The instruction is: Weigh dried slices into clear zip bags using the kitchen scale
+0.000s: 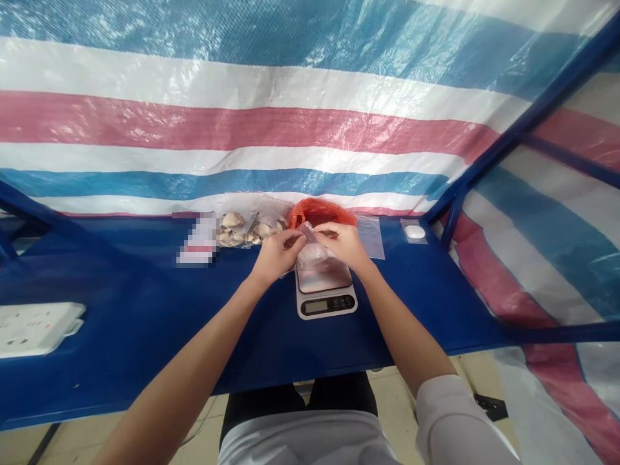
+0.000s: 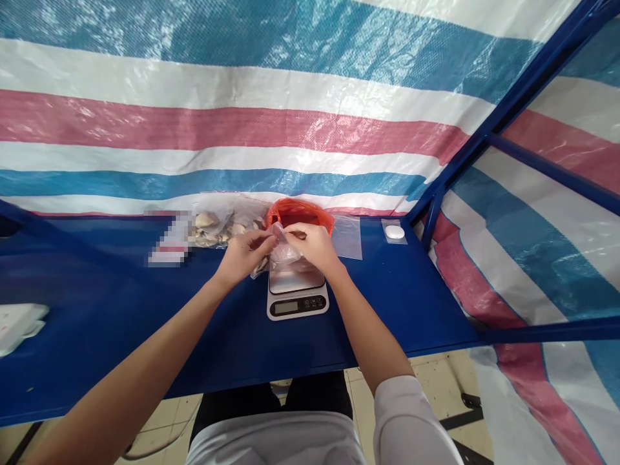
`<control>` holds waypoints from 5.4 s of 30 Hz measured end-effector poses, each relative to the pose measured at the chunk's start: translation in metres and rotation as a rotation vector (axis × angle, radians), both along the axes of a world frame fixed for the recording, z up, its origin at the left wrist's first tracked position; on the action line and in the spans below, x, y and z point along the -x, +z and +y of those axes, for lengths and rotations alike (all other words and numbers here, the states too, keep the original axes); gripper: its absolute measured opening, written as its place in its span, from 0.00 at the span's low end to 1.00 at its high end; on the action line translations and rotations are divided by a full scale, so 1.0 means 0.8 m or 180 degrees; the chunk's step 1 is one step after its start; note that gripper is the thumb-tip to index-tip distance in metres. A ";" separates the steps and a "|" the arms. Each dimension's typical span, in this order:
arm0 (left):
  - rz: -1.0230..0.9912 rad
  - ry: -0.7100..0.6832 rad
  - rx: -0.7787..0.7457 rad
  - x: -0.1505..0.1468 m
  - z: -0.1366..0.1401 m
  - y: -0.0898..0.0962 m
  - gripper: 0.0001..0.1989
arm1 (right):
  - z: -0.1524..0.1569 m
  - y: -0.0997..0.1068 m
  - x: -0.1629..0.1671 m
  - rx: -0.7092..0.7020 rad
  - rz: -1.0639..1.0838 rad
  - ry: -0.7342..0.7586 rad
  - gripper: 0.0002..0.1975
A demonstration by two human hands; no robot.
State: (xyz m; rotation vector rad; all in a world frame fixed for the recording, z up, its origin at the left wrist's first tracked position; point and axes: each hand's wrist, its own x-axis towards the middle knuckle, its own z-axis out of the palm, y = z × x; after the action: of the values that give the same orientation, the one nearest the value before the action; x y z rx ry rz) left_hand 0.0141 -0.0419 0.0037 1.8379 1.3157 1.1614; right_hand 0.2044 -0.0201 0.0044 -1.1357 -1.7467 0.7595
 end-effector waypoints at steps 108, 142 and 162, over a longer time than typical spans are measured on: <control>-0.0385 -0.1143 0.1377 0.007 0.061 0.004 0.20 | 0.053 0.001 -0.028 0.1557 0.0054 0.1160 0.11; 0.0891 -0.0109 0.0301 -0.010 0.039 0.028 0.15 | 0.033 0.036 -0.028 0.1218 -0.0356 0.0965 0.07; 0.0979 -0.1111 0.0454 0.040 0.050 0.055 0.35 | 0.032 0.045 -0.051 0.0465 -0.0386 0.1059 0.12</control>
State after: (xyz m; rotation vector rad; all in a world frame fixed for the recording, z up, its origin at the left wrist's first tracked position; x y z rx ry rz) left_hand -0.0182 -0.0023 0.0476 2.0904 1.1384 0.6064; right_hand 0.2450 0.0055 0.0404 -1.0146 -2.0394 1.0514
